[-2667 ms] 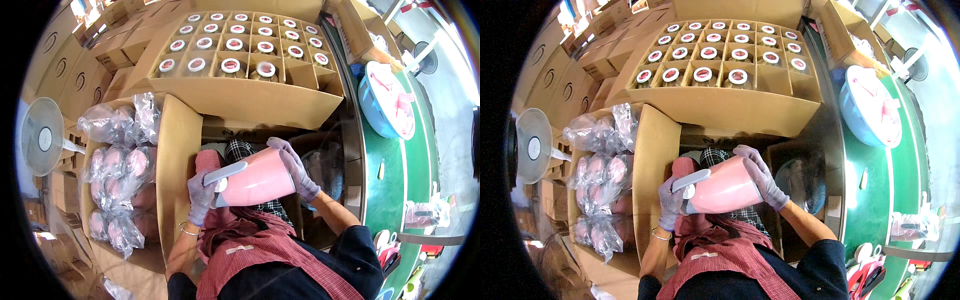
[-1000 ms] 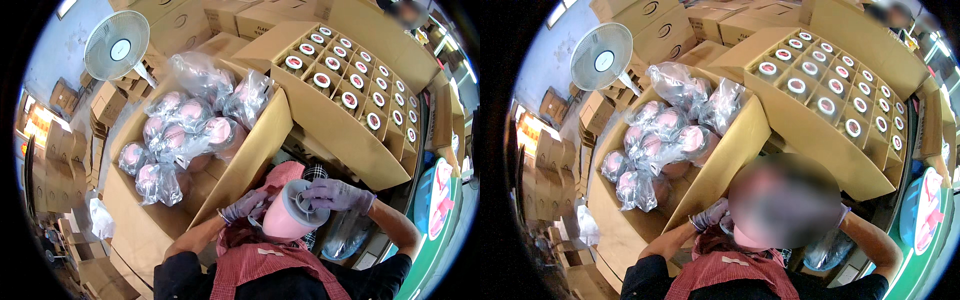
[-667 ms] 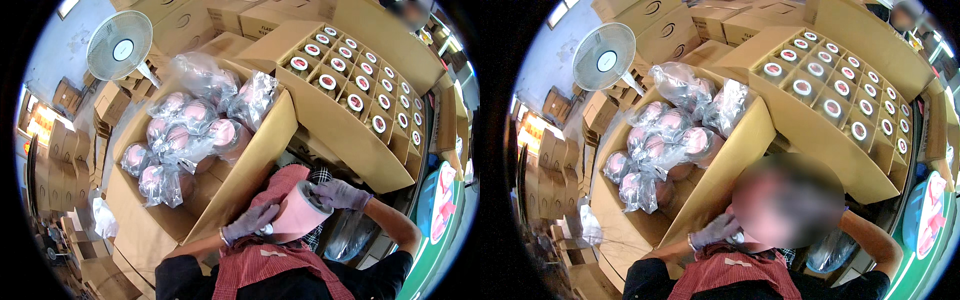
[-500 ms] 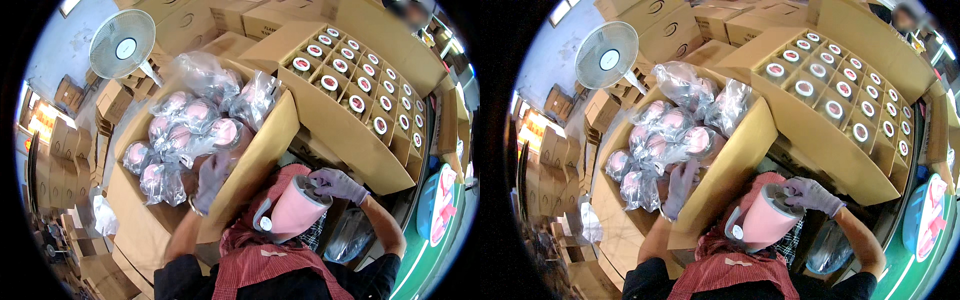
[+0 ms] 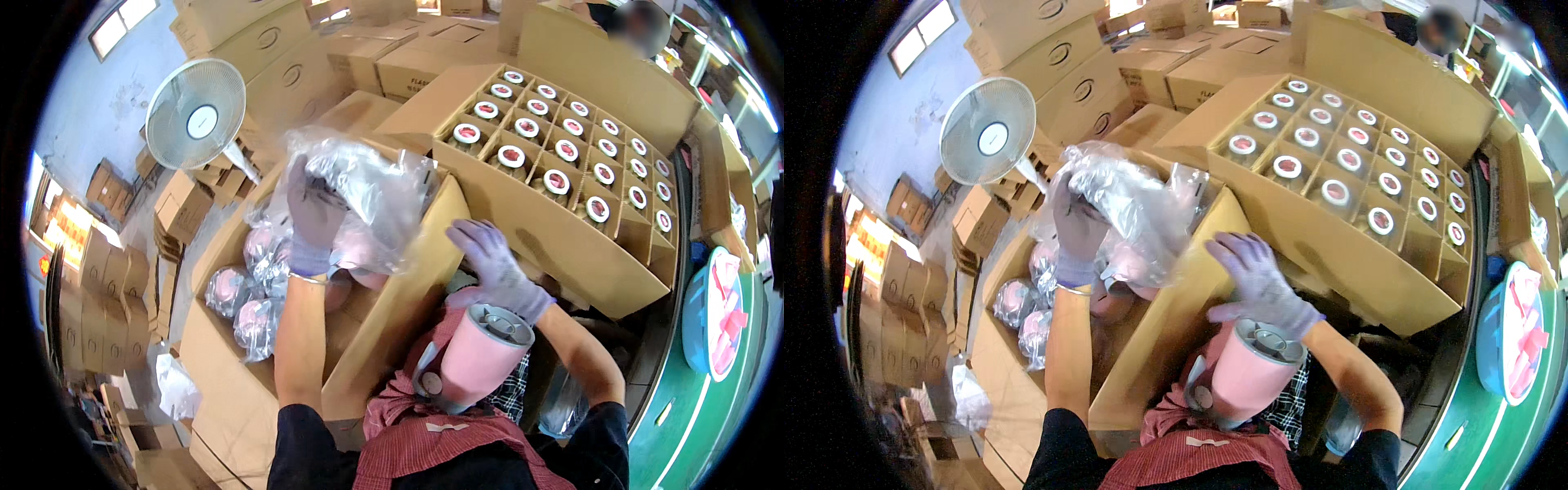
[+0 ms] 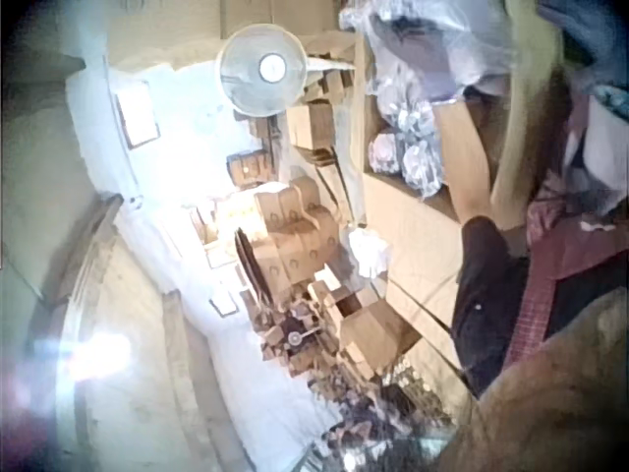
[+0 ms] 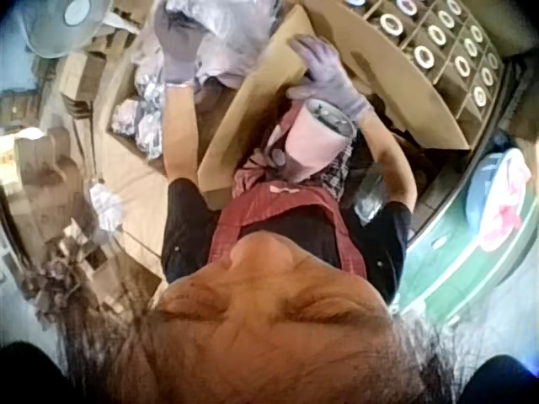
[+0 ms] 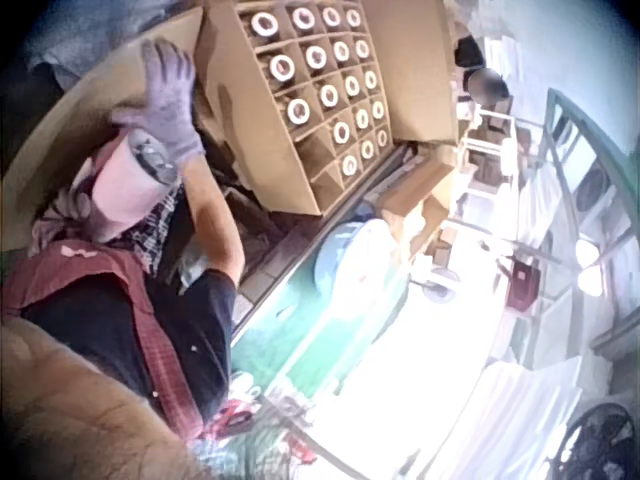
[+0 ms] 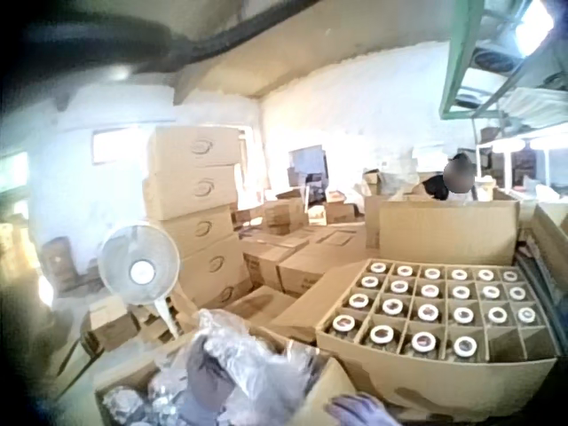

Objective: The person unpacks pink mugs from a cardboard box, removes them from plastic bags, and assembles them by attaching lids and handles. The person then places the assembled mugs into a larger box with dividers.

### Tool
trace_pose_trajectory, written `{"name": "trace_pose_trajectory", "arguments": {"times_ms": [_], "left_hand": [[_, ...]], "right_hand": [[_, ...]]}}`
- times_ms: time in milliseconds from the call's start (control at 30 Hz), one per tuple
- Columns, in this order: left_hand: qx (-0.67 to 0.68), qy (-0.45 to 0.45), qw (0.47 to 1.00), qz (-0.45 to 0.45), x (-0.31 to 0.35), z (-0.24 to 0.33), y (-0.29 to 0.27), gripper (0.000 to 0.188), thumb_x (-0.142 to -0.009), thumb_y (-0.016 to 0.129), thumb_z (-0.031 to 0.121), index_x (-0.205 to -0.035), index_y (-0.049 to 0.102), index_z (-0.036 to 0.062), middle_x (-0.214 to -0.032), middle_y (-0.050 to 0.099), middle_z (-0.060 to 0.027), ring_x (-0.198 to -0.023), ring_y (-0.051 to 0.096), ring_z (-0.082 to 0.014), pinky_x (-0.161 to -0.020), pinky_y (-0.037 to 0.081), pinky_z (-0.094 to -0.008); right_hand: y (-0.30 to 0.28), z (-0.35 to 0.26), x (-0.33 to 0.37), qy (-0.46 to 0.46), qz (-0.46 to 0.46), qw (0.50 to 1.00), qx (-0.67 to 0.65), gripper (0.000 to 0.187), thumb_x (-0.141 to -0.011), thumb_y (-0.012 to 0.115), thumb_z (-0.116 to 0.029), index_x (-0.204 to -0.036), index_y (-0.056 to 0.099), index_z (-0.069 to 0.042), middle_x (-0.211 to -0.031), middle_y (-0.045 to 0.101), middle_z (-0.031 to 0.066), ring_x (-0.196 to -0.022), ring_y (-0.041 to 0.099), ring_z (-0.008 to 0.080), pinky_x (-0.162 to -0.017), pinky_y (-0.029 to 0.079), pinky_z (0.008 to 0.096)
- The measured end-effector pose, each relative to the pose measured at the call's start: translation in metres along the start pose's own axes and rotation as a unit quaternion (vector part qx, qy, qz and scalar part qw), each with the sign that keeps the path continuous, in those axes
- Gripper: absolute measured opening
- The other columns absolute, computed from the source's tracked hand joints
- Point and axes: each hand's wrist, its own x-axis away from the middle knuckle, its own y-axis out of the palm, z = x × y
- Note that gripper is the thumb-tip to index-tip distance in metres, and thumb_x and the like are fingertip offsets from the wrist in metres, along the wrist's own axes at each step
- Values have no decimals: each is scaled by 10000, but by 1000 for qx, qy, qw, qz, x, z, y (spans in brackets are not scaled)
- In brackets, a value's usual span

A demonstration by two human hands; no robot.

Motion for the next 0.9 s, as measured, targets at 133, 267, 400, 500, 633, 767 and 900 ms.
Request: {"name": "trace_pose_trajectory", "arguments": {"times_ms": [133,267,400,500,633,767,900], "left_hand": [[100,-149,981,-75,-20,-41,64,366,-995,527,384,-1136,605,55,-1031,661,-76,-953,647,-211,-882,546,-373],[-366,-1,913,-182,39,-103,95,555,-1003,507,351,-1378,426,-50,-1303,540,-179,-1188,541,-287,-1074,414,-405],[-550,56,792,-261,130,-171,79,781,-793,766,311,-1407,410,-14,-1311,534,-196,-1231,507,-307,-1063,386,-394],[-410,-209,842,-281,144,-211,75,833,-757,805,272,-1426,388,3,-1211,615,-168,-1069,600,-275,-941,467,-368],[-557,-142,789,-215,126,-224,43,338,-900,649,148,-1199,641,-11,-925,699,-40,-765,631,-148,-704,520,-287],[-380,-97,915,-91,109,-234,-23,268,-881,565,93,-1091,672,-35,-1002,713,-101,-865,666,-184,-804,536,-304],[-421,-101,883,-181,139,-244,-35,340,-942,418,127,-1114,664,-32,-1079,686,-121,-986,651,-173,-854,534,-289]], "right_hand": [[27,2,-7,61,92,994,-4,983,-676,822,-353,-1461,330,-26,-1386,442,194,-1264,447,382,-1090,335,499],[13,26,16,344,303,817,-350,238,-926,649,-117,-1091,585,44,-869,641,43,-826,566,65,-693,495,255],[12,47,64,369,335,771,-397,258,-949,609,-148,-1123,602,42,-974,642,43,-853,549,80,-741,484,253],[27,49,87,384,349,728,-448,271,-934,606,-123,-1140,608,54,-1058,637,52,-934,546,88,-801,476,255],[11,53,118,388,363,708,-465,244,-933,632,-140,-1112,649,26,-945,666,14,-800,585,73,-700,495,230],[-3,61,166,338,52,929,143,198,-919,643,-292,-881,628,-97,-725,684,102,-668,680,275,-614,532,389],[57,84,219,418,49,895,148,222,-920,605,-323,-996,595,-116,-802,666,145,-768,668,348,-673,518,462]]}}
